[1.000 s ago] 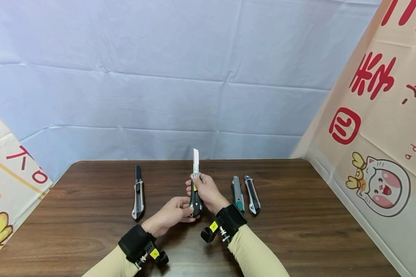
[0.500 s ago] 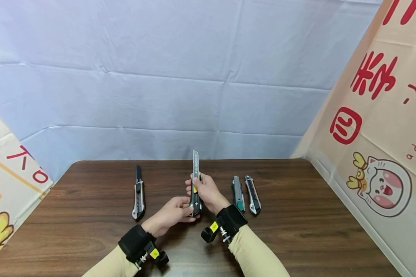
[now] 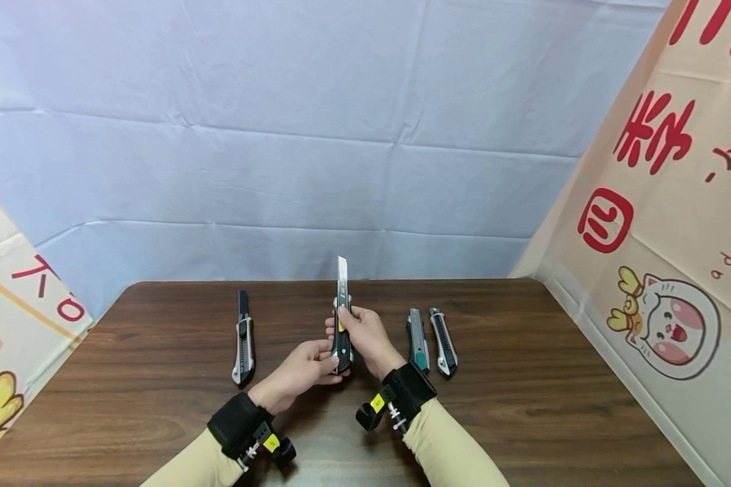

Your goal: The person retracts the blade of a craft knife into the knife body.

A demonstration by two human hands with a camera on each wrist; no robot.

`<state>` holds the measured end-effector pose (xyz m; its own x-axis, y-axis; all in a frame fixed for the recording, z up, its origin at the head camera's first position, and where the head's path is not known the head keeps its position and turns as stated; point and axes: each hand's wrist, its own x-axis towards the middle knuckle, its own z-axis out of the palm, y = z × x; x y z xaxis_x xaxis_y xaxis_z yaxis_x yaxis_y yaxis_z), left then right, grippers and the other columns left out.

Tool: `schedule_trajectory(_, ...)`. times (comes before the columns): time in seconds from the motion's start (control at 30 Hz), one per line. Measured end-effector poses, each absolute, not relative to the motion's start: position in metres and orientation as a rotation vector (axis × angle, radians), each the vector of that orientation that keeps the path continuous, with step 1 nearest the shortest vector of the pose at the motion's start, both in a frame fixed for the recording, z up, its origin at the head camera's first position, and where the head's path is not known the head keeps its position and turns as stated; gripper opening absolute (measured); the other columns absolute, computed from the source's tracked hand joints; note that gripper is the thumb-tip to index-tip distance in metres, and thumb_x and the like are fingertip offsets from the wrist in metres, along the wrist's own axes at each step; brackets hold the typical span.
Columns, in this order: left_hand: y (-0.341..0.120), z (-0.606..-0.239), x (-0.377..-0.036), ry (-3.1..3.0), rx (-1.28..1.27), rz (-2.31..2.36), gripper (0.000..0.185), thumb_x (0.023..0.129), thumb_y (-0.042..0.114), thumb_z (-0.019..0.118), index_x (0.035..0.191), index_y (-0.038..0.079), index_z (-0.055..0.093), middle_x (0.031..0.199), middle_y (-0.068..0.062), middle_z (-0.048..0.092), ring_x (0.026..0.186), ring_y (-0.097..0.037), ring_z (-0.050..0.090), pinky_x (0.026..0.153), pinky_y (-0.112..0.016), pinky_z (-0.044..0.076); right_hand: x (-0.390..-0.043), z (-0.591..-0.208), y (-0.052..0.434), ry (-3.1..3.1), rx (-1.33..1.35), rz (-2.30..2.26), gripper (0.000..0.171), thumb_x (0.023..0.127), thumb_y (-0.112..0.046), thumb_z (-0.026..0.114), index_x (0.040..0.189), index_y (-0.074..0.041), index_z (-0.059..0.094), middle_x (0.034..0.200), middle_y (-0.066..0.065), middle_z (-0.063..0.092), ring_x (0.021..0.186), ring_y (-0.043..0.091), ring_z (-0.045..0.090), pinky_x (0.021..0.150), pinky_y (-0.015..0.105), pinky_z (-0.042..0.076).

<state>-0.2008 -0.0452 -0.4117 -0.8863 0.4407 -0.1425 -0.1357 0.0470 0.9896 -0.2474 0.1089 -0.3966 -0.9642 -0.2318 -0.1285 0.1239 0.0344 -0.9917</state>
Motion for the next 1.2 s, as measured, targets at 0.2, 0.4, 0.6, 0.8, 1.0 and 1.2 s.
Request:
schedule_trajectory(0.2, -0.0456, -0.4134, -0.2015, 1.937, 0.306, 1.879, 0.038, 0.101, 0.001, 0.043, 0.137, -0.012, 0.043, 0.127, -0.025, 0.061, 0.106, -0.028, 0.067, 0.089, -0.034, 0.058, -0.2478, -0.3983, 0.1079, 2.035, -0.086, -2.051, 0.033, 0.105, -0.023, 0.045, 0.127, -0.001, 0.058, 0.116, 0.016, 0.068, 0.093, 0.015, 0.07, 0.09, 0.033, 0.057)
schedule_trajectory(0.4, -0.0452, -0.4137, -0.1997, 1.956, 0.308, 1.867, 0.037, 0.101, 0.001, 0.043, 0.135, -0.013, 0.044, 0.127, -0.026, 0.061, 0.105, -0.027, 0.068, 0.087, -0.034, 0.059, -0.2495, -0.4004, 0.1075, 2.032, -0.103, -2.041, 0.033, 0.105, -0.021, 0.044, 0.126, 0.001, 0.057, 0.115, 0.018, 0.067, 0.09, 0.013, 0.07, 0.089, 0.031, 0.058)
schedule_trajectory(0.6, -0.0448, -0.4134, -0.1991, 1.965, 0.303, 1.862, 0.037, 0.101, 0.001, 0.043, 0.135, -0.013, 0.044, 0.126, -0.026, 0.062, 0.105, -0.027, 0.068, 0.086, -0.034, 0.059, -0.2486, -0.4007, 0.1081, 2.036, -0.13, -2.032, 0.033, 0.105, -0.019, 0.043, 0.127, 0.002, 0.055, 0.119, 0.021, 0.065, 0.093, 0.015, 0.069, 0.091, 0.033, 0.057)
schedule_trajectory(0.8, -0.0445, -0.414, -0.1994, 1.967, 0.3, 1.859, 0.036, 0.101, 0.0, 0.043, 0.134, -0.014, 0.045, 0.125, -0.027, 0.062, 0.104, -0.027, 0.068, 0.085, -0.033, 0.059, -0.2487, -0.402, 0.108, 2.03, -0.136, -2.033, 0.032, 0.105, -0.016, 0.044, 0.129, 0.003, 0.053, 0.122, 0.023, 0.064, 0.094, 0.016, 0.069, 0.091, 0.032, 0.056)
schedule_trajectory(1.0, -0.0443, -0.4143, -0.1991, 1.97, 0.285, 1.856, 0.036, 0.101, 0.001, 0.043, 0.134, -0.013, 0.045, 0.124, -0.027, 0.063, 0.103, -0.027, 0.069, 0.084, -0.033, 0.059, -0.248, -0.4023, 0.1081, 2.031, -0.143, -2.022, 0.035, 0.105, -0.014, 0.044, 0.133, 0.005, 0.05, 0.123, 0.024, 0.063, 0.096, 0.016, 0.069, 0.092, 0.033, 0.056)
schedule_trajectory(1.2, -0.0443, -0.4142, -0.1987, 1.979, 0.272, 1.852, 0.035, 0.101, 0.0, 0.044, 0.134, -0.013, 0.046, 0.123, -0.027, 0.063, 0.103, -0.028, 0.069, 0.084, -0.033, 0.059, -0.2473, -0.4014, 0.1078, 2.043, -0.151, -2.005, 0.035, 0.105, -0.013, 0.043, 0.134, 0.005, 0.05, 0.127, 0.028, 0.06, 0.099, 0.019, 0.069, 0.093, 0.034, 0.056)
